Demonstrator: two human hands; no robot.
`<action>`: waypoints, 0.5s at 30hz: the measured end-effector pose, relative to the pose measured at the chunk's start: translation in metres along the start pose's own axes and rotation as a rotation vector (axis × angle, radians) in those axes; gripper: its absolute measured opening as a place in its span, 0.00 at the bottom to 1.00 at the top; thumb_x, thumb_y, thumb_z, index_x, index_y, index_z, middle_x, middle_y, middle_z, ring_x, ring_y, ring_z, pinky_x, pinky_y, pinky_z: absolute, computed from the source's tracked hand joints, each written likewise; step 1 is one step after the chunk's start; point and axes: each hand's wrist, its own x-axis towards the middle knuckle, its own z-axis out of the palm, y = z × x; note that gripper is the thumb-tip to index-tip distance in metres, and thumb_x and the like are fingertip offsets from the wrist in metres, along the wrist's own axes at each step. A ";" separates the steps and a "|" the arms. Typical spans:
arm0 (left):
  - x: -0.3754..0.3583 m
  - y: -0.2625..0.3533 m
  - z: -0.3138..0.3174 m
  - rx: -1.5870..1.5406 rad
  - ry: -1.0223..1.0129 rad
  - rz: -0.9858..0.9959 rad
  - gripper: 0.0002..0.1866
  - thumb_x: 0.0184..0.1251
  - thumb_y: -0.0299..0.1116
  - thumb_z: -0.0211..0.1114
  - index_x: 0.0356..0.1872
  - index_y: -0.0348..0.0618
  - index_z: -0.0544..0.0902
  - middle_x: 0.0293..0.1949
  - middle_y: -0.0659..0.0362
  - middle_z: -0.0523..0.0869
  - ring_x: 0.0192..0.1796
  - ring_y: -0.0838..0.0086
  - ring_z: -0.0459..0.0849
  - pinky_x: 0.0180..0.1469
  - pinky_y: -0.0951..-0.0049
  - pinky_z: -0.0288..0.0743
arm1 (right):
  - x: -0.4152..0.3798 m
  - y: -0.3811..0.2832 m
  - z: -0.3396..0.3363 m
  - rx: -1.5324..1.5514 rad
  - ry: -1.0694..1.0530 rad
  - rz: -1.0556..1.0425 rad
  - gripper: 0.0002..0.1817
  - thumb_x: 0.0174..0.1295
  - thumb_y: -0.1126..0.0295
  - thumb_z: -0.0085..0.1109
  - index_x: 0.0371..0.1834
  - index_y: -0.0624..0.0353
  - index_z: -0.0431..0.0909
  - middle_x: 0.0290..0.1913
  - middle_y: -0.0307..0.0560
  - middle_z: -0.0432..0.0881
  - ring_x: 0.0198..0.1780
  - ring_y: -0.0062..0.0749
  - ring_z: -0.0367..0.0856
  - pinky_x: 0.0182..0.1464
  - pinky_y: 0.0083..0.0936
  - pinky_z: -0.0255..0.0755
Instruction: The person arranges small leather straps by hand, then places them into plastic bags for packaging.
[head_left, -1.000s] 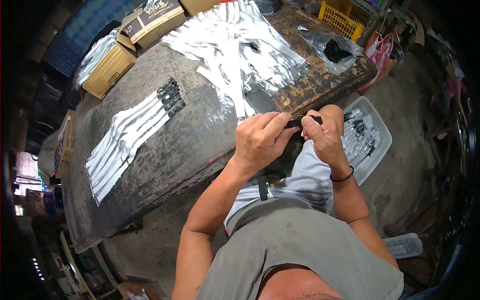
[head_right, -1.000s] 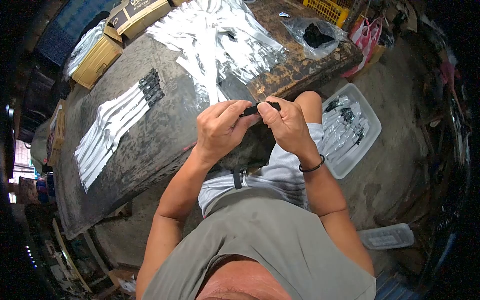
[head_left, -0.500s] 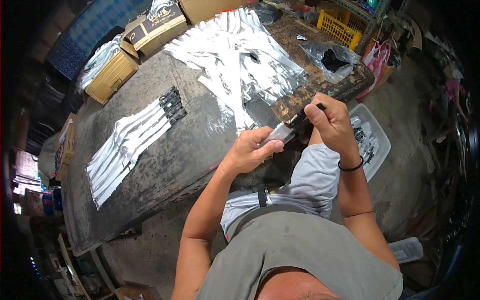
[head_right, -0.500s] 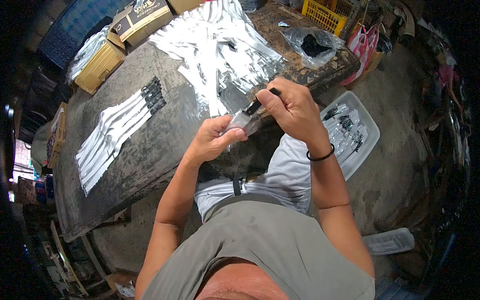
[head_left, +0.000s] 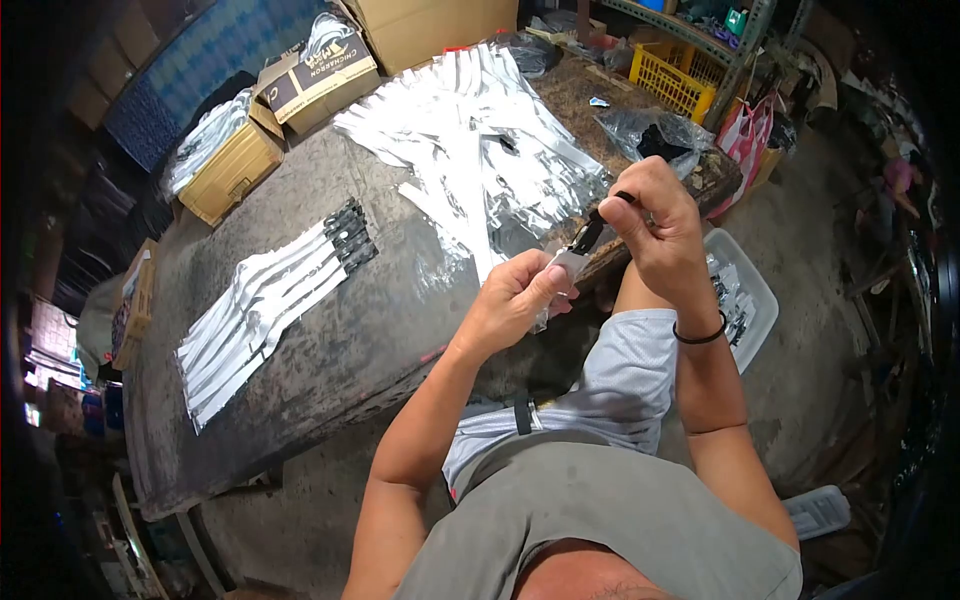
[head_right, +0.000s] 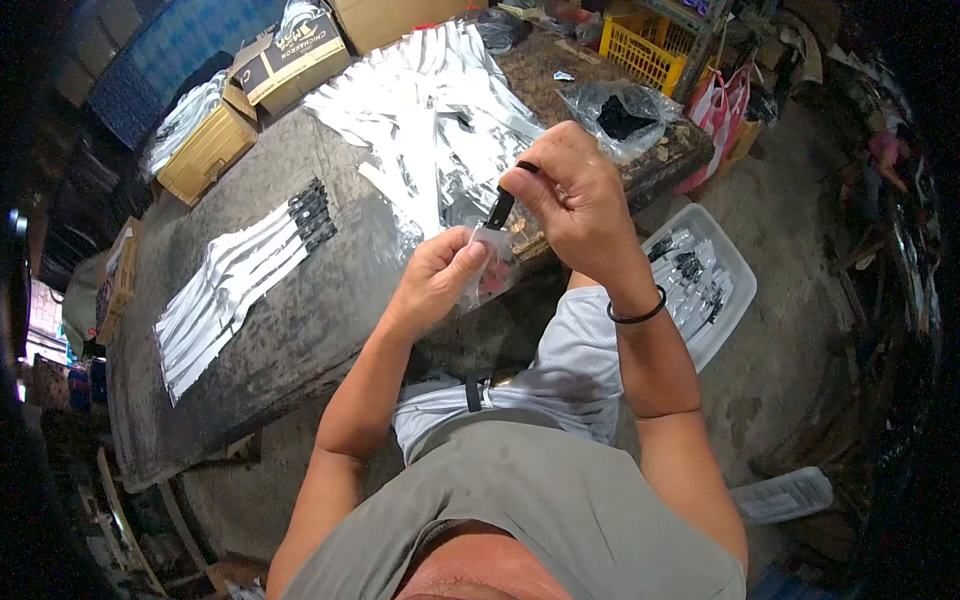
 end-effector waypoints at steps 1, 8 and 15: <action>0.000 0.003 0.002 -0.022 -0.007 0.020 0.14 0.76 0.38 0.56 0.39 0.35 0.78 0.34 0.59 0.85 0.35 0.79 0.83 0.40 0.76 0.79 | 0.001 -0.001 0.001 0.003 0.003 -0.009 0.08 0.60 0.70 0.67 0.33 0.62 0.79 0.31 0.41 0.73 0.30 0.27 0.69 0.32 0.23 0.65; 0.013 0.014 0.015 -0.009 0.004 0.232 0.11 0.76 0.35 0.58 0.40 0.34 0.78 0.33 0.61 0.83 0.36 0.82 0.81 0.39 0.78 0.76 | -0.003 0.001 0.009 0.005 -0.038 0.013 0.06 0.60 0.73 0.66 0.34 0.63 0.79 0.34 0.44 0.75 0.29 0.30 0.72 0.31 0.26 0.67; 0.015 0.025 0.027 -0.064 -0.005 0.196 0.12 0.74 0.34 0.60 0.44 0.33 0.77 0.34 0.60 0.84 0.40 0.80 0.82 0.44 0.77 0.79 | -0.006 0.004 0.003 -0.018 -0.063 0.045 0.08 0.63 0.70 0.63 0.33 0.64 0.78 0.34 0.46 0.75 0.30 0.33 0.73 0.32 0.27 0.68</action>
